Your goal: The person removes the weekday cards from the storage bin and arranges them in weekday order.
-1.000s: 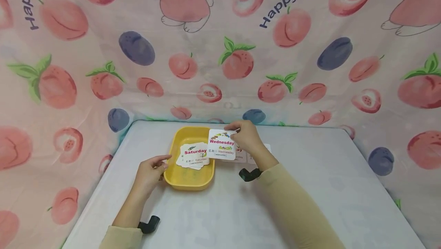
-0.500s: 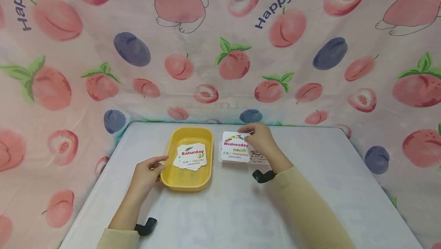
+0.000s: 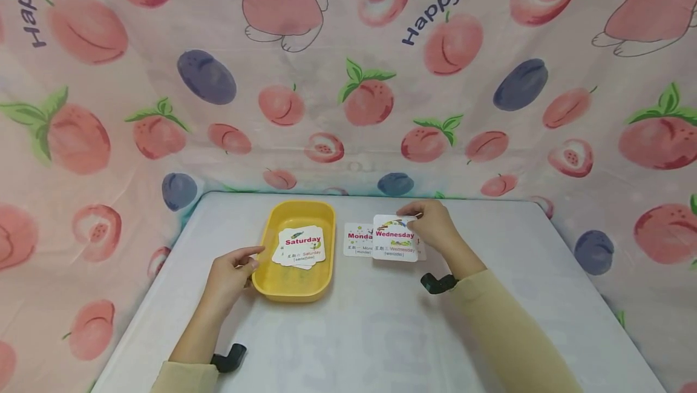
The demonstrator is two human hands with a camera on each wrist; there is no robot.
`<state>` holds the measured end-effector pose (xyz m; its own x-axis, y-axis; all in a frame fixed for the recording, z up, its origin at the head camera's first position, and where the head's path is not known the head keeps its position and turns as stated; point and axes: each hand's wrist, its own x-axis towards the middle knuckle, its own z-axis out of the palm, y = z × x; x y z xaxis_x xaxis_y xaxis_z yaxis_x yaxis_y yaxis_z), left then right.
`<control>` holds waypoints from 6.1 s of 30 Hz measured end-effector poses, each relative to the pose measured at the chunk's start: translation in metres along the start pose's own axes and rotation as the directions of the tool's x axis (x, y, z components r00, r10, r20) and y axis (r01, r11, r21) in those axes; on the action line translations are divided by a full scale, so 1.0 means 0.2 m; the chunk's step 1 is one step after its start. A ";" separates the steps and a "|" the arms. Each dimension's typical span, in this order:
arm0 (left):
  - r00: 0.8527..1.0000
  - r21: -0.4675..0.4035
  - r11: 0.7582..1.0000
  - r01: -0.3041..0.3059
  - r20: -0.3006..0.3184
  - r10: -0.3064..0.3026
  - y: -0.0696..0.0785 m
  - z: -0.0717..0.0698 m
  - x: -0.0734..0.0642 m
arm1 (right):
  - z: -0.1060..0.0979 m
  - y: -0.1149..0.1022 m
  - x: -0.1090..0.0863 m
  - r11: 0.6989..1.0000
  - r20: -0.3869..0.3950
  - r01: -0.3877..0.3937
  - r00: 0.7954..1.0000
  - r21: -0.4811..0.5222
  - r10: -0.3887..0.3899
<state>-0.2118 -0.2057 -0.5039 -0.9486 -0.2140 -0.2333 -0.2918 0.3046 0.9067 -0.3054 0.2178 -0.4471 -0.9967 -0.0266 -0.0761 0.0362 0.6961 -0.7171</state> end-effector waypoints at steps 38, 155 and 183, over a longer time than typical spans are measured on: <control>1.000 0.002 1.000 0.026 -0.011 -0.026 0.01 0.01 -0.01 | -0.27 0.43 0.06 0.987 -0.002 -0.099 0.995 -0.128 0.100; 0.999 -0.047 0.998 0.037 -0.004 -0.037 -0.01 0.01 0.00 | 0.05 0.23 0.19 0.986 -0.049 0.120 0.991 -0.118 -0.126; 0.999 -0.059 0.998 0.033 0.005 -0.033 -0.02 0.01 0.00 | 0.44 -0.22 0.10 0.923 0.064 0.295 0.956 -0.247 -0.288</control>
<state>-0.2109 -0.2062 -0.5084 -0.9391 -0.2194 -0.2646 -0.3152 0.2423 0.9176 -0.3205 0.1241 -0.4786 -0.9582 -0.2717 0.0893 -0.2780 0.8120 -0.5133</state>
